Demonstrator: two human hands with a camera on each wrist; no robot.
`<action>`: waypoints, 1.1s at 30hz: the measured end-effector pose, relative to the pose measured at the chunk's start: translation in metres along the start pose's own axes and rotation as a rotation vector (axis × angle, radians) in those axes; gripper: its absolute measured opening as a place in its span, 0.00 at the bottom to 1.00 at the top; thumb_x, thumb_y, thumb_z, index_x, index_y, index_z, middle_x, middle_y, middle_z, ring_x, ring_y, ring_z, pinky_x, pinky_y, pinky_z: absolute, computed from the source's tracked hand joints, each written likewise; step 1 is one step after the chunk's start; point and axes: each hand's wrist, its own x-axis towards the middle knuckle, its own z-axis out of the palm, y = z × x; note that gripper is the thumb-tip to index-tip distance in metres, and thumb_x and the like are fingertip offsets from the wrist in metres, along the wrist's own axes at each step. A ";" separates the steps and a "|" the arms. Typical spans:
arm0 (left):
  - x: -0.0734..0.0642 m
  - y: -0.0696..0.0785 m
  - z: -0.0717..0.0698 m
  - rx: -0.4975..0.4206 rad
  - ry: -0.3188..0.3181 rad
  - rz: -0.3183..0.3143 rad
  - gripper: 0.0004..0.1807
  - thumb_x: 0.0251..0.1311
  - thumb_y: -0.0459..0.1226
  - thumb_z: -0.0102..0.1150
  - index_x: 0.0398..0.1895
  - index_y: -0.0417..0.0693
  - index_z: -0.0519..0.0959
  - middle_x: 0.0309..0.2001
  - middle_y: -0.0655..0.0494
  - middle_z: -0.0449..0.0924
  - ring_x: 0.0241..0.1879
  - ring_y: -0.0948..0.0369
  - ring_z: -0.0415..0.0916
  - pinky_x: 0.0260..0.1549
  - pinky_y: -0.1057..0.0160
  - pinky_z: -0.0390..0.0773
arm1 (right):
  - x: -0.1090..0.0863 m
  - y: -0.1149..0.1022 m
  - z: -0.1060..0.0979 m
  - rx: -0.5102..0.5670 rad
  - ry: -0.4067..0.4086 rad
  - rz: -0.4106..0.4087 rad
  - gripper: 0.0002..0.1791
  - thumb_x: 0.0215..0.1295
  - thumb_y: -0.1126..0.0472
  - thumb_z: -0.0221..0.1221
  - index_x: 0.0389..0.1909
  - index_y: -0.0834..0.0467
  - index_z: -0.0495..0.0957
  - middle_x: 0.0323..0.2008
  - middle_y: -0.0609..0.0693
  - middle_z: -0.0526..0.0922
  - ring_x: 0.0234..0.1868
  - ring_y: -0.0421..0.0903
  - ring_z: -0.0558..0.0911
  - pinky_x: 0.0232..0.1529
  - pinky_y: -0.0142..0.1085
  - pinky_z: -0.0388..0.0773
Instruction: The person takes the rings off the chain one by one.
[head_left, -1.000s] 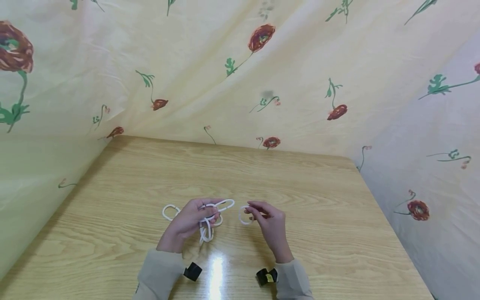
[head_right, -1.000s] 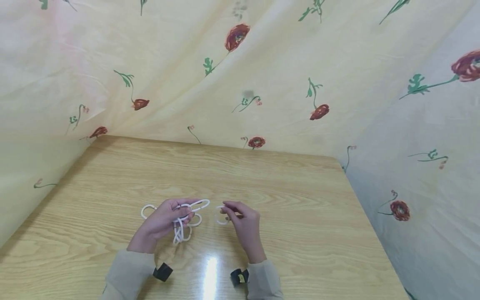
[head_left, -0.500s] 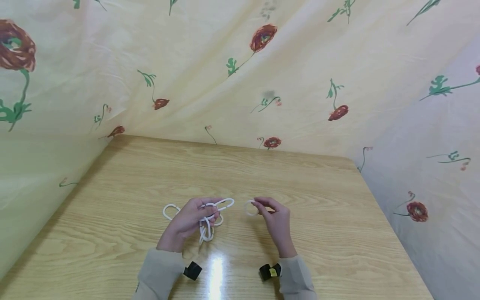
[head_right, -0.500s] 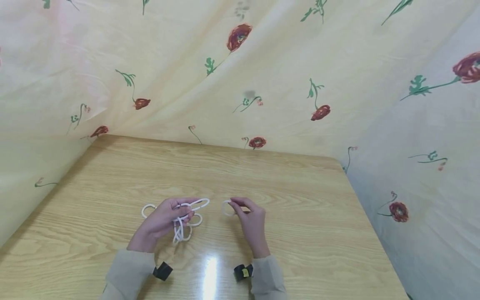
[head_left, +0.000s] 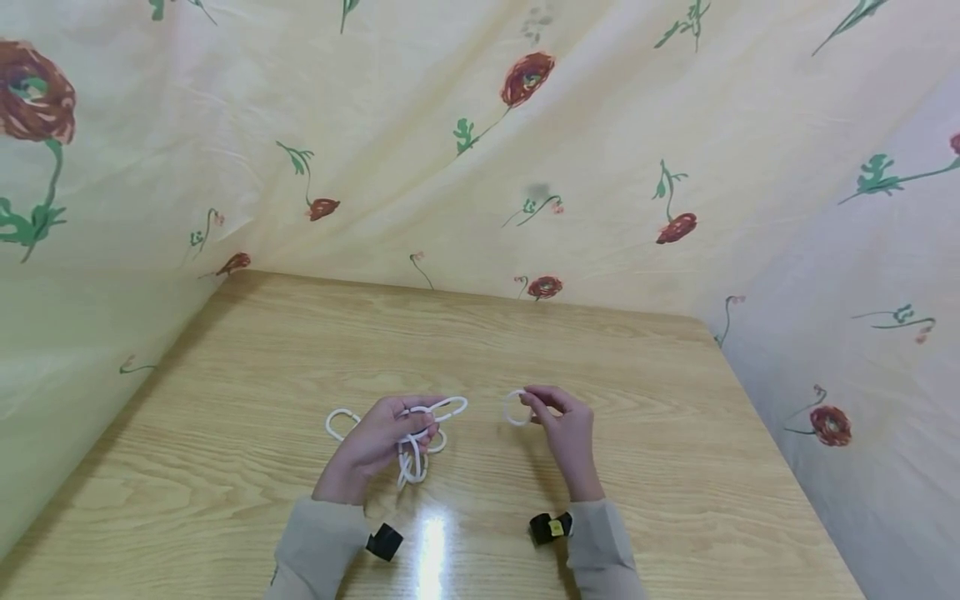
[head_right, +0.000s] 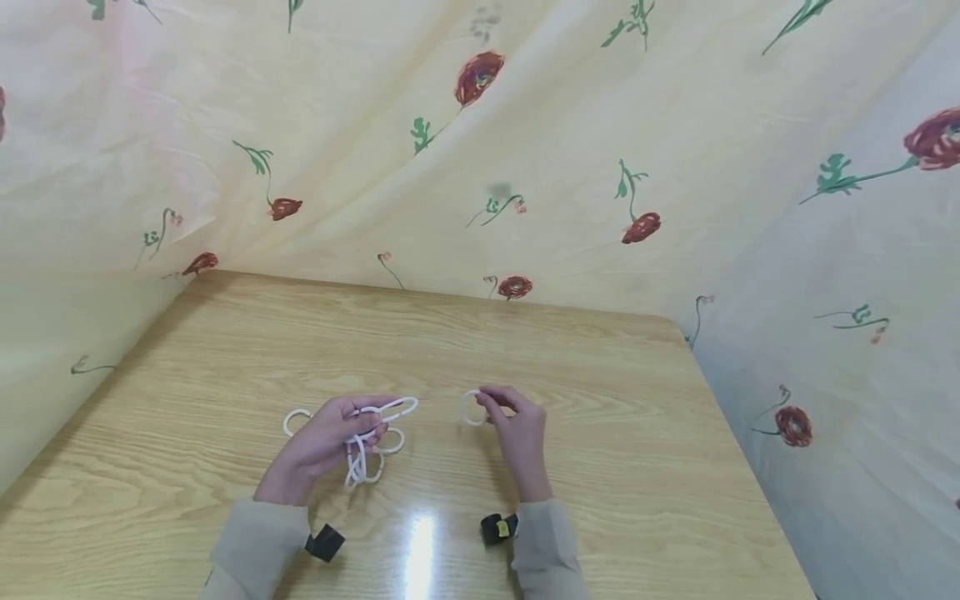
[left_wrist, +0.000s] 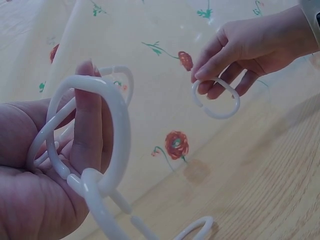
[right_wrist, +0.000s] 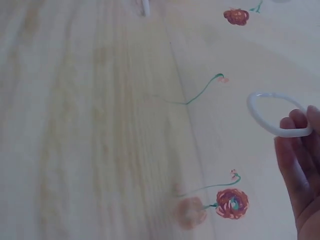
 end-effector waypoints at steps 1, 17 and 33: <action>0.000 0.000 0.000 0.000 0.001 -0.001 0.28 0.70 0.27 0.44 0.65 0.15 0.52 0.27 0.65 0.80 0.26 0.73 0.75 0.27 0.77 0.81 | 0.002 0.001 -0.001 -0.013 -0.003 0.018 0.07 0.61 0.66 0.64 0.39 0.64 0.84 0.38 0.61 0.87 0.33 0.29 0.82 0.31 0.28 0.85; -0.002 -0.001 0.001 -0.015 -0.015 0.024 0.29 0.70 0.28 0.46 0.65 0.13 0.50 0.28 0.65 0.80 0.27 0.73 0.76 0.27 0.78 0.80 | 0.022 0.009 -0.003 -0.038 -0.056 0.190 0.11 0.60 0.68 0.64 0.44 0.66 0.82 0.44 0.63 0.85 0.38 0.39 0.84 0.34 0.29 0.86; -0.001 -0.001 0.003 -0.003 -0.025 0.015 0.27 0.69 0.27 0.45 0.64 0.14 0.52 0.28 0.65 0.80 0.27 0.73 0.76 0.27 0.77 0.81 | 0.030 0.016 -0.014 -0.114 -0.166 0.399 0.14 0.61 0.71 0.62 0.48 0.68 0.80 0.42 0.62 0.84 0.35 0.41 0.82 0.36 0.32 0.86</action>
